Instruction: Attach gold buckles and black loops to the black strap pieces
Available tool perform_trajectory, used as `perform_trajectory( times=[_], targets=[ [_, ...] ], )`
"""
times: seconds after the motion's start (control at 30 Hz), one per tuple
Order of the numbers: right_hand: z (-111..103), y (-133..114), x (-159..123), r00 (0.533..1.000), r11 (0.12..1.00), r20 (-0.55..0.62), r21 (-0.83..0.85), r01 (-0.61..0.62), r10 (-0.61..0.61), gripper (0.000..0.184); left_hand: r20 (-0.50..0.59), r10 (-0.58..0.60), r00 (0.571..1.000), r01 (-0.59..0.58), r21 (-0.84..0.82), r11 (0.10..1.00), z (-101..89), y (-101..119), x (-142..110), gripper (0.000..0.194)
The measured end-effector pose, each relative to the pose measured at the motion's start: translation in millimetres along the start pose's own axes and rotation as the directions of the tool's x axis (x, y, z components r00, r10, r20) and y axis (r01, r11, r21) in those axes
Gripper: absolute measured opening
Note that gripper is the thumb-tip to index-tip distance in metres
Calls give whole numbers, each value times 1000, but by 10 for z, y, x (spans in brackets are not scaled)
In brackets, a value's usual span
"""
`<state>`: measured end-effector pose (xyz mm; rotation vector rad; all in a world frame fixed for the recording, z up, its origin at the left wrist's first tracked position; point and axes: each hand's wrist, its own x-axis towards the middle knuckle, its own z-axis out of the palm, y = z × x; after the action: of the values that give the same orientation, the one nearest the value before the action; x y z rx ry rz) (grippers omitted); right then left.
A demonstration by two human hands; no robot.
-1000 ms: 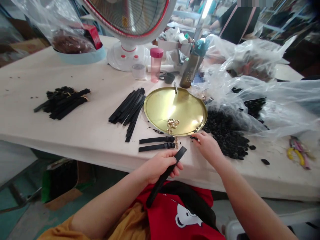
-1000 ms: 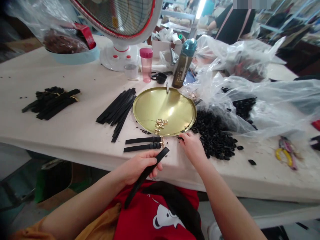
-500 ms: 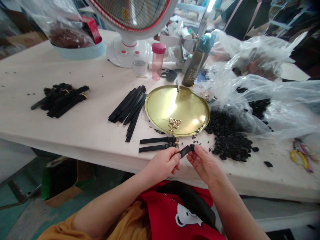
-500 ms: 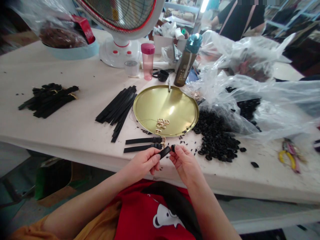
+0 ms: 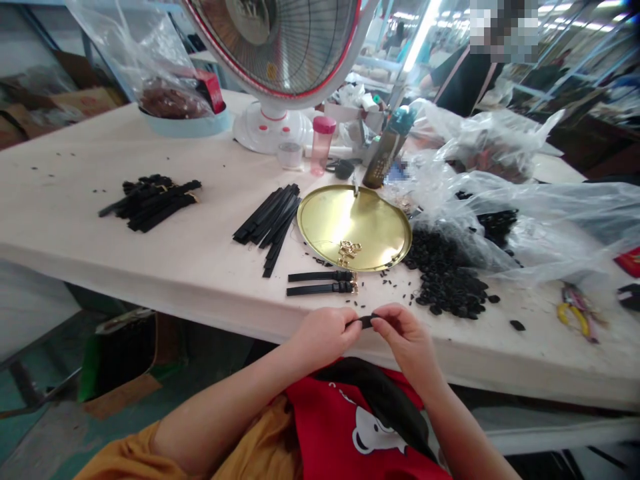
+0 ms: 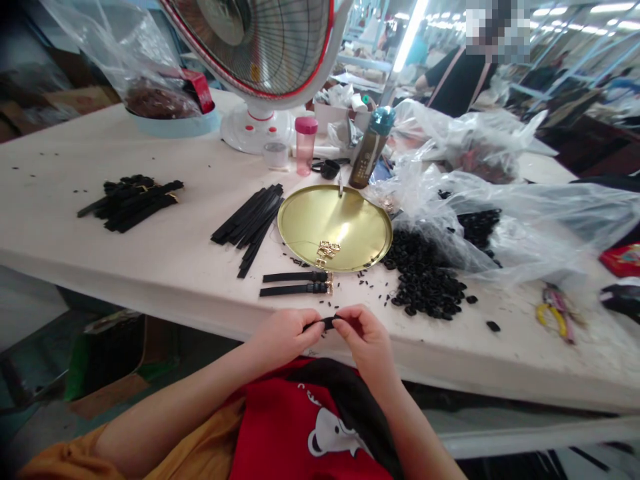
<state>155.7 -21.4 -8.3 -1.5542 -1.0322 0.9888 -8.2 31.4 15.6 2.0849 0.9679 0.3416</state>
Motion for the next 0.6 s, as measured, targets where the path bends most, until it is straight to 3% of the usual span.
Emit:
perform_trajectory(
  times=[0.1,0.2,0.3,0.43,0.53,0.6],
  targets=[
    [-43,20,-3,984,974,104,162,-160,145,25,6,81,997,-80,-15,997,0,46,-31,29],
    [-30,48,-29,964,918,148,300,-258,223,26,-12,59,998,-59,30,998,15,58,-40,30],
    [11,55,-78,975,958,130,201,-205,181,23,-8,44,999,-43,39,998,52,36,-33,30],
    [-18,45,-68,983,985,119,85,-148,138,22,63,30,998,-25,-87,996,50,-17,-34,27],
    [-41,63,9,984,969,18,172,-179,179,23,181,-16,983,56,-219,974,-3,-63,-42,28],
    [19,98,50,976,937,-4,281,-208,217,23,150,-37,988,76,-269,960,-23,-89,-32,35]
  ],
)
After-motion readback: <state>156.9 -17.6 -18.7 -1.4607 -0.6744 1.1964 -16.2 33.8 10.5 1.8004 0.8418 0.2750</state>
